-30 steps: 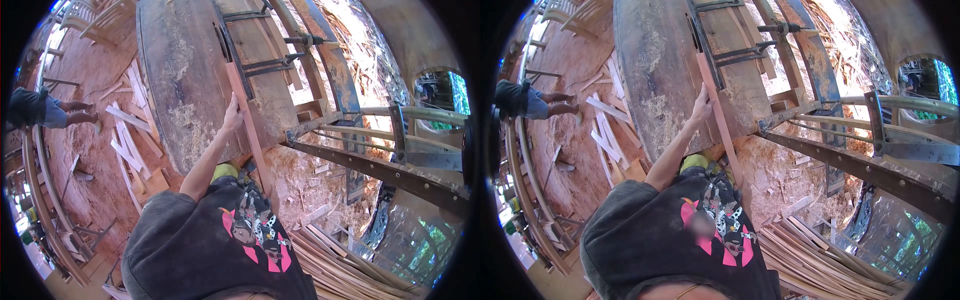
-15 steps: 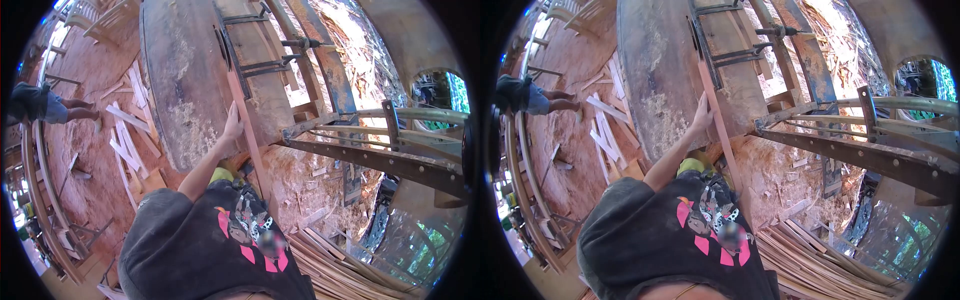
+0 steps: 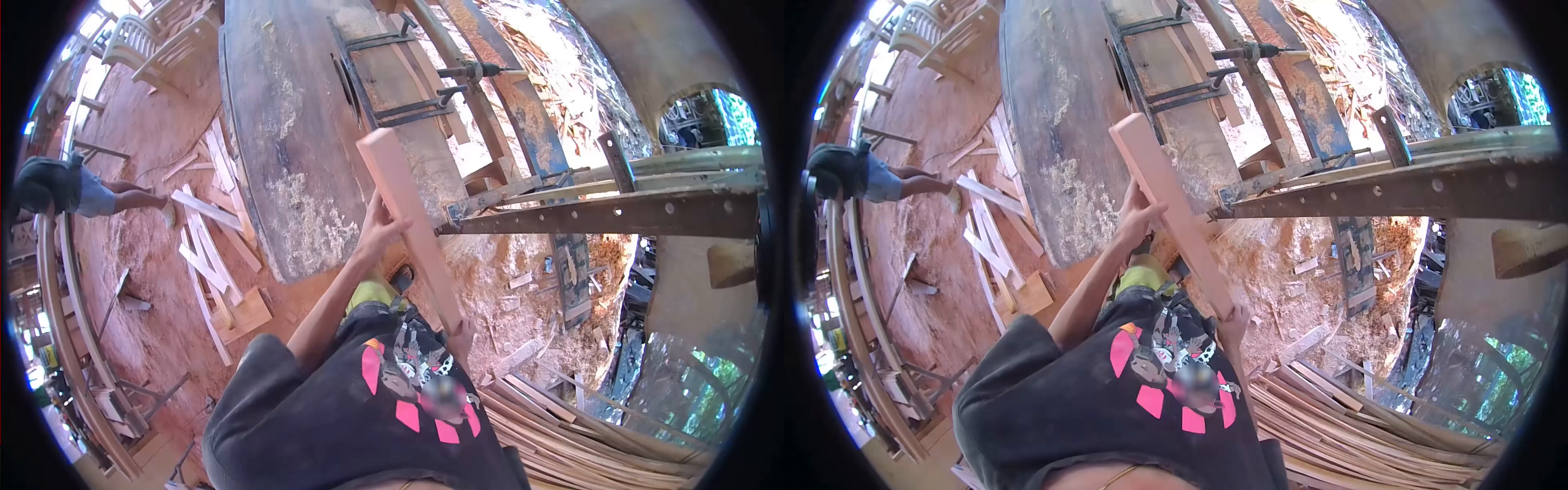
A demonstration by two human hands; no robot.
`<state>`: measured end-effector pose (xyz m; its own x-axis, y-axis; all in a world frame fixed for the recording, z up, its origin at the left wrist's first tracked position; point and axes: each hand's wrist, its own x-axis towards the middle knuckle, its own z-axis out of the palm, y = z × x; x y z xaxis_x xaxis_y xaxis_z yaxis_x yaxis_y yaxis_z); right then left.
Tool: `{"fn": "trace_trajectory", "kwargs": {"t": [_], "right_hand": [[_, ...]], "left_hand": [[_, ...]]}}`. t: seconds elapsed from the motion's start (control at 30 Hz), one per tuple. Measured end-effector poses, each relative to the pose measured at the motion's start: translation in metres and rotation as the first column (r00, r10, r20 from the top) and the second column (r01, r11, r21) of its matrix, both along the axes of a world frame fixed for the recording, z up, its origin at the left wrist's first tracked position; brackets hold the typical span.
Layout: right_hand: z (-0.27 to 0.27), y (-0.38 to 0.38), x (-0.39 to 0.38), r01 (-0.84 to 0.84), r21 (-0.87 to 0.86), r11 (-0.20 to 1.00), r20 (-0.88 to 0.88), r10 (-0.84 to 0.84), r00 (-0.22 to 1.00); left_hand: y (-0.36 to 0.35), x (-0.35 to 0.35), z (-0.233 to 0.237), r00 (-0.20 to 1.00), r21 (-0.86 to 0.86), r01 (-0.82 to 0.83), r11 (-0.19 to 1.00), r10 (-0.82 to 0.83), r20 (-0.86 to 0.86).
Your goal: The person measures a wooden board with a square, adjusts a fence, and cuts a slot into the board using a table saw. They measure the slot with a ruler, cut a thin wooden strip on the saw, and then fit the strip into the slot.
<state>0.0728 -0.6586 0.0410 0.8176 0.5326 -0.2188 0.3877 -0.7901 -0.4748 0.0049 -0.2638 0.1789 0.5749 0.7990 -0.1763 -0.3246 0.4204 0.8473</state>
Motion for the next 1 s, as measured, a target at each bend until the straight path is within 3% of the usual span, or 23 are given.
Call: {"fn": "trace_trajectory", "kwargs": {"t": [0.03,0.07,0.1,0.17,0.2,0.27,0.4,0.43,0.47,0.5,0.53,0.57,0.6,0.63,0.7,0.73,0.77,0.8,0.83,0.9,0.93,0.97,1.0], "right_hand": [[-0.01,0.004,0.003,0.003,0.017,1.0,-0.145,-0.001,0.989],[-0.021,0.011,0.006,-0.11,0.084,0.99,-0.025,0.113,0.993],[-0.029,0.016,0.008,-0.104,0.09,0.991,-0.02,0.106,0.994],[-0.033,0.037,0.015,-0.087,0.153,0.984,-0.244,0.123,0.962],[-0.033,0.046,0.017,-0.089,0.156,0.984,-0.233,0.125,0.965],[-0.037,0.061,0.022,-0.2,0.324,0.925,-0.225,0.281,0.933],[-0.079,0.077,0.031,-0.164,0.348,0.923,-0.323,0.283,0.903],[-0.091,0.084,0.038,-0.324,0.338,0.884,-0.431,0.451,0.781],[-0.093,0.088,0.054,-0.455,0.339,0.824,-0.517,0.567,0.642],[-0.072,0.096,0.067,-0.413,0.325,0.851,-0.483,0.525,0.701],[-0.031,0.113,0.07,-0.515,0.242,0.822,-0.463,0.565,0.683],[0.023,0.128,0.079,-0.604,0.148,0.783,-0.457,0.596,0.661],[0.084,0.142,0.1,-0.6,0.116,0.791,-0.412,0.588,0.696],[0.147,0.157,0.118,-0.604,0.089,0.792,-0.377,0.588,0.716],[0.264,0.174,0.154,-0.515,-0.056,0.855,-0.147,0.503,0.851],[0.323,0.173,0.159,-0.378,0.147,0.914,-0.086,0.392,0.916],[0.349,0.169,0.179,-0.39,0.408,0.825,0.136,0.368,0.92],[0.388,0.171,0.185,-0.292,0.486,0.824,0.198,0.222,0.955],[0.409,0.174,0.194,-0.203,0.828,0.522,0.102,0.216,0.971],[0.452,0.191,0.205,0.042,0.957,0.289,0.002,-0.151,0.989],[0.455,0.204,0.227,-0.24,0.884,0.402,0.403,-0.391,0.828],[0.457,0.216,0.257,-0.435,0.71,0.554,0.703,-0.522,0.483],[0.448,0.221,0.292,-0.415,0.609,0.676,0.79,-0.564,0.242]], "left_hand": [[-0.002,-0.002,0.031,0.985,0.018,-0.005,1.0,0.002,0.172],[-0.005,-0.005,0.06,0.94,0.032,-0.01,0.999,-0.002,0.34],[-0.006,-0.009,0.091,0.939,0.039,-0.003,0.999,-0.01,0.345],[-0.009,-0.012,0.141,0.877,0.247,0.11,0.963,-0.211,0.432],[-0.016,-0.013,0.151,0.853,0.217,0.145,0.965,-0.233,0.467],[-0.027,-0.019,0.169,0.868,0.263,0.097,0.96,-0.211,0.449],[-0.044,-0.034,0.179,0.896,0.337,-0.027,0.941,-0.126,0.426],[-0.051,-0.037,0.181,0.895,0.318,-0.06,0.946,-0.091,0.437],[-0.055,-0.052,0.159,0.981,0.436,-0.052,0.898,-0.036,0.191],[-0.054,-0.07,0.125,0.999,0.552,-0.004,0.834,0.025,-0.03],[-0.047,-0.085,0.103,0.935,0.299,-0.039,0.954,-0.071,0.349],[-0.031,-0.107,0.093,0.985,0.646,0.133,0.752,-0.028,-0.171],[-0.033,-0.112,0.106,0.966,0.4,0.011,0.916,-0.113,0.234],[-0.031,-0.125,0.125,0.953,0.39,-0.204,0.898,0.09,0.29],[-0.023,-0.108,0.213,0.83,0.502,-0.288,0.815,-0.05,0.556],[-0.011,-0.136,0.208,0.839,0.524,-0.263,0.81,-0.076,0.538],[-0.008,-0.135,0.225,0.838,0.533,-0.247,0.809,-0.098,0.537],[-0.007,-0.136,0.25,0.86,0.496,-0.308,0.812,0.014,0.51],[-0.007,-0.135,0.266,0.87,0.462,-0.373,0.804,0.13,0.476],[-0.009,-0.132,0.275,0.866,0.403,-0.384,0.831,0.171,0.47],[-0.011,-0.124,0.278,0.863,0.369,-0.435,0.821,0.263,0.432],[-0.013,-0.123,0.282,0.845,0.341,-0.503,0.794,0.371,0.385],[-0.012,-0.128,0.286,0.829,0.37,-0.546,0.752,0.419,0.37]]}}
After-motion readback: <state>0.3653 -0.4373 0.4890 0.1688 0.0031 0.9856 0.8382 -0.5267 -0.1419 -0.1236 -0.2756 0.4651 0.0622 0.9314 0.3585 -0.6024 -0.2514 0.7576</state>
